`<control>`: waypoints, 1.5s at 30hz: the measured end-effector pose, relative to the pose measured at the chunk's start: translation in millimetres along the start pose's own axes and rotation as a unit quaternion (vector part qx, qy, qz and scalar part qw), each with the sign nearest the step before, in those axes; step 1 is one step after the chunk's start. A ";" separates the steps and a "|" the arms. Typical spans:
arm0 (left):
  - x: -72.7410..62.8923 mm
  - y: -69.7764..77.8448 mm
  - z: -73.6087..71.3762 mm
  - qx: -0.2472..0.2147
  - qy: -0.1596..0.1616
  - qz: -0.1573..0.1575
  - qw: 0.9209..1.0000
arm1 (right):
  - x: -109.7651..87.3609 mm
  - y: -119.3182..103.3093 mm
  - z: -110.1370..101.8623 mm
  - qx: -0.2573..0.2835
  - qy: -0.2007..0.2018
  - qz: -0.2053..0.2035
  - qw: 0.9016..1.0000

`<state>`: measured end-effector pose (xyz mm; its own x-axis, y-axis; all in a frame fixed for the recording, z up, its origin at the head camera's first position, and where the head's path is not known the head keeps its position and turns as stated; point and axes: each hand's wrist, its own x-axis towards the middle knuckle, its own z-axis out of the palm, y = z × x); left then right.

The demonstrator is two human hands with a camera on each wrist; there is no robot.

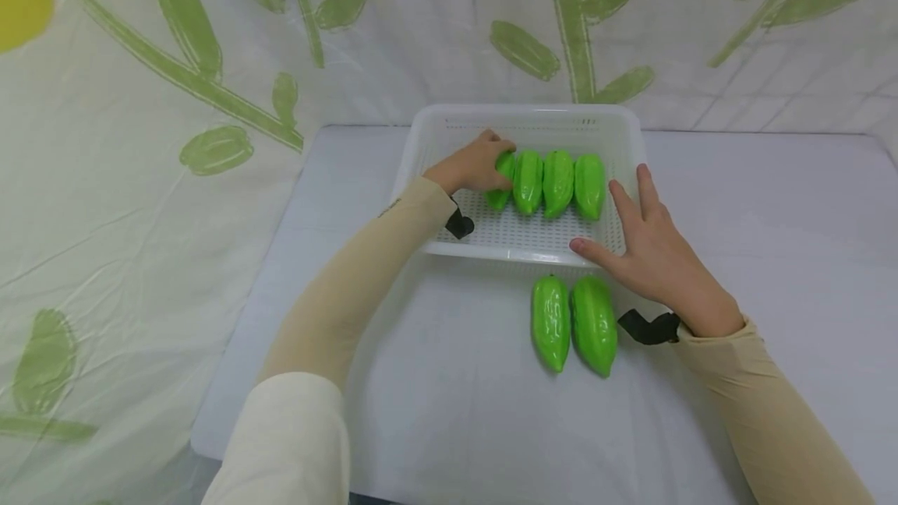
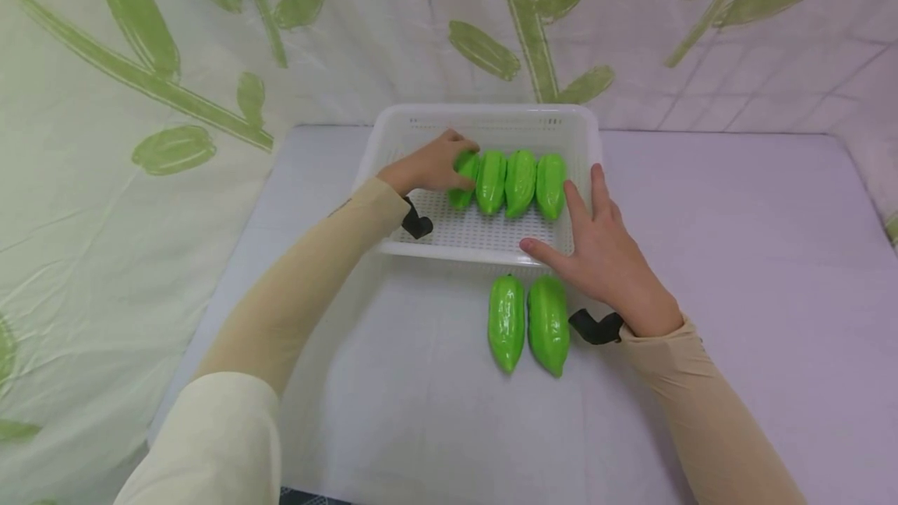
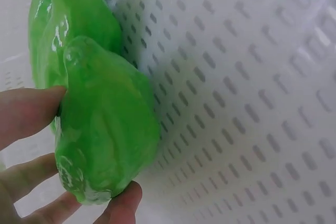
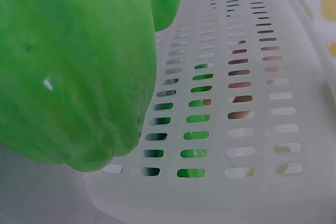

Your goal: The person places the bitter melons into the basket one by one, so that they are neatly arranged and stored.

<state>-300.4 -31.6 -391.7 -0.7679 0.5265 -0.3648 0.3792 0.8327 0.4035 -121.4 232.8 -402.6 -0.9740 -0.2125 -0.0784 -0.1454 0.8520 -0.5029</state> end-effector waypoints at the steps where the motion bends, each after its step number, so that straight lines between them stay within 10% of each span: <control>1: 0.1 -0.2 0.8 0.000 -0.001 0.001 1.000 | 0.1 0.1 0.1 0.000 0.000 0.000 1.000; 45: -20.2 0.3 -7.3 0.017 0.002 -0.013 1.000 | -1.7 -2.7 -0.9 0.003 0.005 -0.007 1.000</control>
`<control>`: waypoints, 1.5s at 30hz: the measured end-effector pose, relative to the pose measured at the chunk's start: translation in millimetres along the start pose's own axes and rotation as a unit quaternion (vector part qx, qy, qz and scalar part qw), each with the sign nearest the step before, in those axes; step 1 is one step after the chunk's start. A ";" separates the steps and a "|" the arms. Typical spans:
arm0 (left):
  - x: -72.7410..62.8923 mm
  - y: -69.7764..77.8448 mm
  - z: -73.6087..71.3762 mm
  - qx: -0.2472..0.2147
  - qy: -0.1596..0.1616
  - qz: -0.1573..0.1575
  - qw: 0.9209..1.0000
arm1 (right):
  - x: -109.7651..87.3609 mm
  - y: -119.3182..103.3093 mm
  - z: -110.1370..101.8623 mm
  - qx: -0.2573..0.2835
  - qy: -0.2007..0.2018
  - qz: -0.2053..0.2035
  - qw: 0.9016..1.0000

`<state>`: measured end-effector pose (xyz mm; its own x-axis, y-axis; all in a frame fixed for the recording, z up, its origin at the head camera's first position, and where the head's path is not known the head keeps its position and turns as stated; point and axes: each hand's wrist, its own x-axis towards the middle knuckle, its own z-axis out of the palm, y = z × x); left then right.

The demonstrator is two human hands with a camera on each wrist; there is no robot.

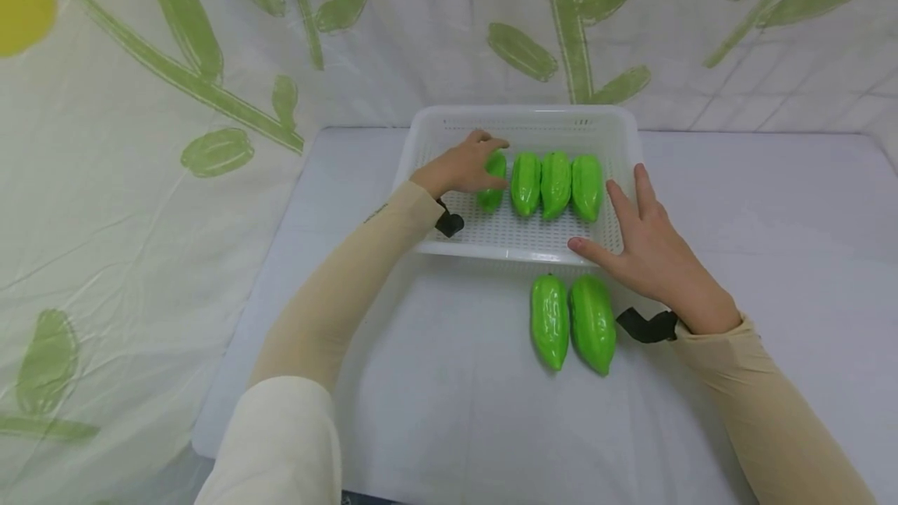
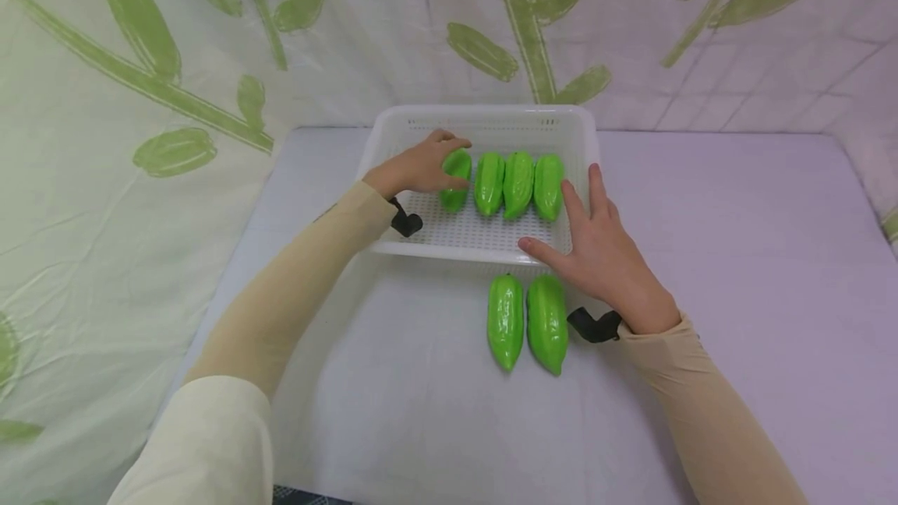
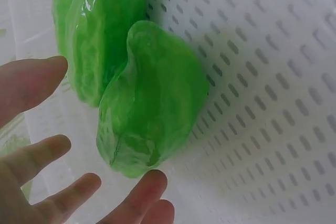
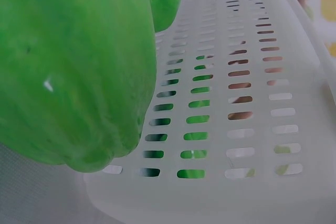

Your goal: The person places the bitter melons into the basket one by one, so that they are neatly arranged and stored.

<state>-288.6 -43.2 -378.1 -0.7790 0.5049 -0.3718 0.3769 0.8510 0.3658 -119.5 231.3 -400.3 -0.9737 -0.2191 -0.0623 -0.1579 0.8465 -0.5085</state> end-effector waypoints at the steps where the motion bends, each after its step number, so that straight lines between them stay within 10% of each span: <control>1: 0.2 -0.7 0.1 -0.001 0.001 0.000 1.000 | -0.2 0.5 0.4 0.000 0.000 0.000 1.000; 27: 0.4 3.8 3.1 -0.004 -0.016 0.000 1.000 | -0.5 0.2 1.1 0.000 -0.001 0.002 1.000; 45: -34.3 16.0 -12.3 0.005 0.027 0.027 0.999 | 0.6 1.8 2.7 0.003 0.000 0.003 1.000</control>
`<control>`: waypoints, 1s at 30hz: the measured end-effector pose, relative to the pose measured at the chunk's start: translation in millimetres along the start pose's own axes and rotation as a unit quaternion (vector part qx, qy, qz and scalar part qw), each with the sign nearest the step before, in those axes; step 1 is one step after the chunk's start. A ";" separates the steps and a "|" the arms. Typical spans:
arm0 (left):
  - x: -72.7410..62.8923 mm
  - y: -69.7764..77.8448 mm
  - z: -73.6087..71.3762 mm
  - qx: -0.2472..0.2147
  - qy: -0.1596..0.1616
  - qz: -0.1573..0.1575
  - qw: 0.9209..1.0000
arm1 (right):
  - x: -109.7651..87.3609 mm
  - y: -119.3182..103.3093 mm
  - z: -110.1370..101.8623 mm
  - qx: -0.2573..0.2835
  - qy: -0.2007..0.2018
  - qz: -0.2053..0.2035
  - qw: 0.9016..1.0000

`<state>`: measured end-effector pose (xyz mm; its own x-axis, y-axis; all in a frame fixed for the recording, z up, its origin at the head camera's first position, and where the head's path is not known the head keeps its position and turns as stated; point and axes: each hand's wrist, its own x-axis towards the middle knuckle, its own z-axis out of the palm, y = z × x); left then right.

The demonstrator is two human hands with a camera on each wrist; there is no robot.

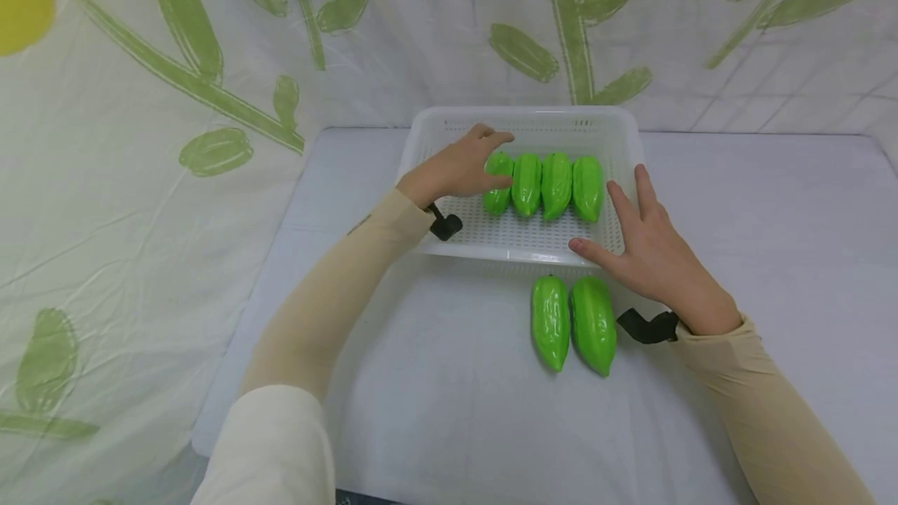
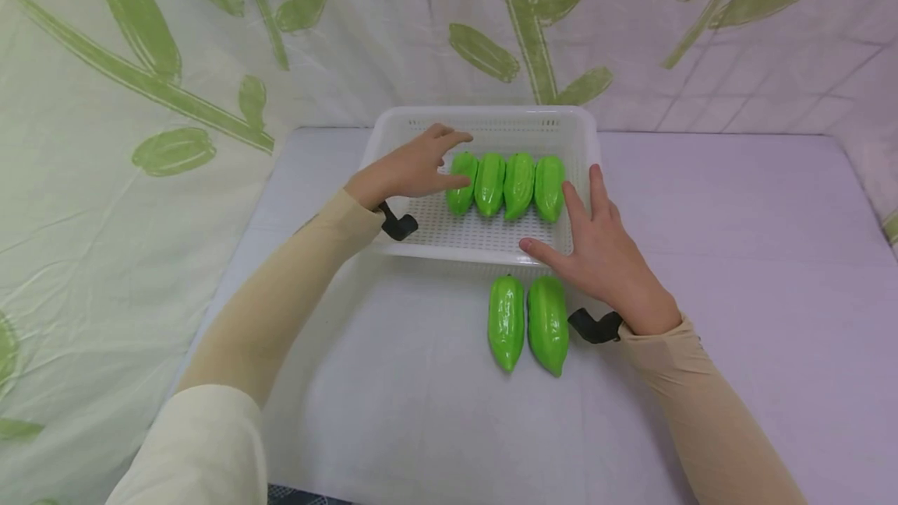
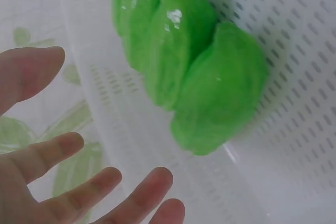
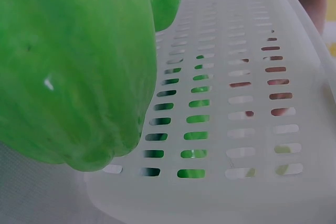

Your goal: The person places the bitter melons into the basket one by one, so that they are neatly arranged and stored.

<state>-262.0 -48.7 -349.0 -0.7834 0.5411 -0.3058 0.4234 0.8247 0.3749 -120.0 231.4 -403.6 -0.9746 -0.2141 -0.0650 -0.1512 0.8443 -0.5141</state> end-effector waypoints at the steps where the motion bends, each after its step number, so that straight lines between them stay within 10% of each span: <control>1: -3.1 1.5 -0.4 0.000 0.006 0.006 1.000 | 0.0 -0.1 0.1 0.000 0.000 0.000 1.000; 16: -58.2 39.1 7.0 0.111 0.127 0.089 0.982 | 0.0 -1.0 -0.2 -0.005 0.004 -0.003 1.000; 30: -100.9 71.8 49.3 0.234 0.241 0.199 0.920 | -1.0 -3.2 -5.8 -0.007 -0.004 0.004 1.000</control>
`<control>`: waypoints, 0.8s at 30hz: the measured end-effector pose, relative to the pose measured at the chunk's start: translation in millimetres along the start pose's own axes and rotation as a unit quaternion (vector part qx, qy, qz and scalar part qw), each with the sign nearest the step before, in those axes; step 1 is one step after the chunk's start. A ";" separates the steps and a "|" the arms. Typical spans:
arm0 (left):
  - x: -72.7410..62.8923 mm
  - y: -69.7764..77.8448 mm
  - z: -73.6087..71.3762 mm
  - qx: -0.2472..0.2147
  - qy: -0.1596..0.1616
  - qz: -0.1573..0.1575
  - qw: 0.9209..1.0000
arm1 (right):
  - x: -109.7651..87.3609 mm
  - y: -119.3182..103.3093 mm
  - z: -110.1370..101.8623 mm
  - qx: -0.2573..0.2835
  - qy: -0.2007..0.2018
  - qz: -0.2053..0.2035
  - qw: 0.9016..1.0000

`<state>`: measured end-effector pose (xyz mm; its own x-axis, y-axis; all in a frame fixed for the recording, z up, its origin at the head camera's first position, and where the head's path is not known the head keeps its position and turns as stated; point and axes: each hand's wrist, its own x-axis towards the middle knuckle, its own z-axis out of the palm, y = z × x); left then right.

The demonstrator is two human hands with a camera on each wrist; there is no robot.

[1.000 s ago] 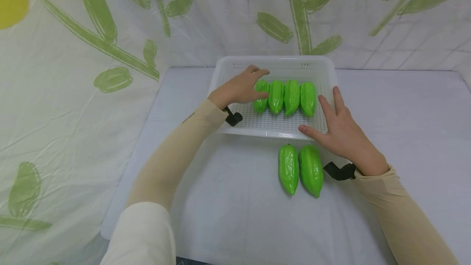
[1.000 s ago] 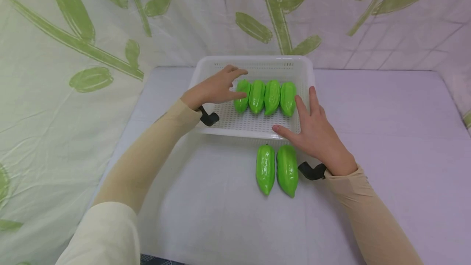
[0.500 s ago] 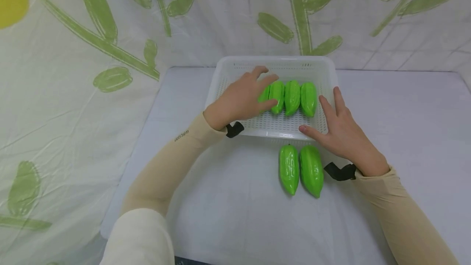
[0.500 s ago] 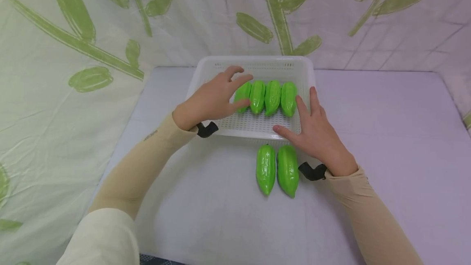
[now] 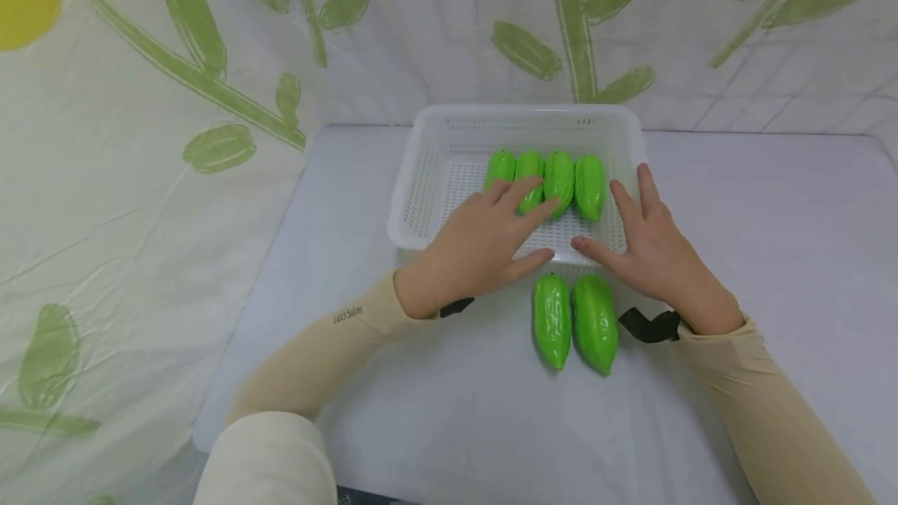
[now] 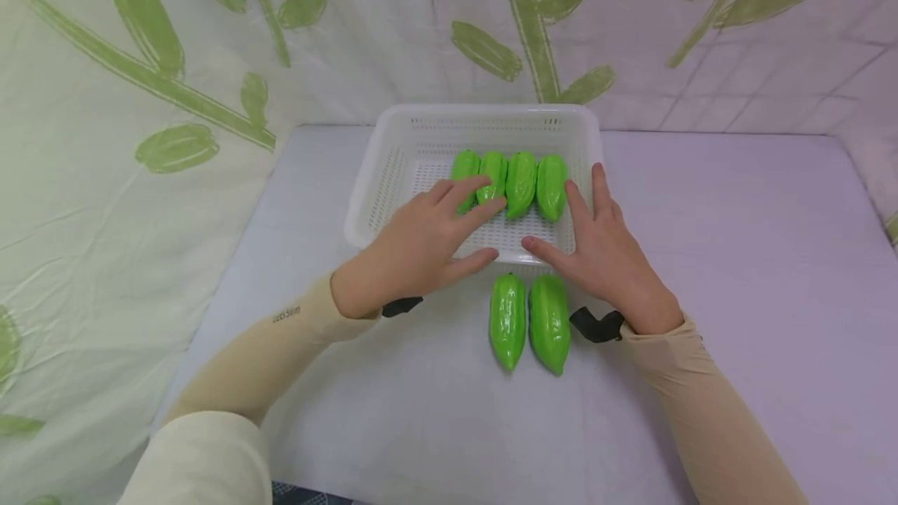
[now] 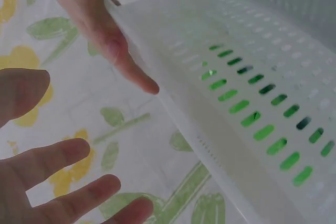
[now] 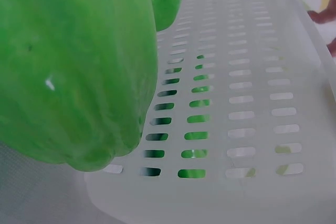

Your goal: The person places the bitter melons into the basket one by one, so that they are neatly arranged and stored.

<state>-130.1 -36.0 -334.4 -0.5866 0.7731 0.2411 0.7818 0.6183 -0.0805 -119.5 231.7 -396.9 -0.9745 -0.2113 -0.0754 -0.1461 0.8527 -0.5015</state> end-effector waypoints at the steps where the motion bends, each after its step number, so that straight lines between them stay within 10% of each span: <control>1: -2.1 3.2 1.1 -0.004 0.013 0.009 1.000 | -0.1 -0.2 -0.3 0.001 -0.001 0.001 1.000; 24: -45.6 64.2 36.0 -0.025 0.058 0.069 0.996 | 0.3 -0.2 0.4 0.003 0.003 0.002 1.000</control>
<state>-60.7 -26.5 -385.4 -0.4471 0.8265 0.3421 0.8642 0.4979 -0.0733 -119.7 231.3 -397.2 -0.9762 -0.2049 -0.0715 -0.1415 0.8507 -0.5063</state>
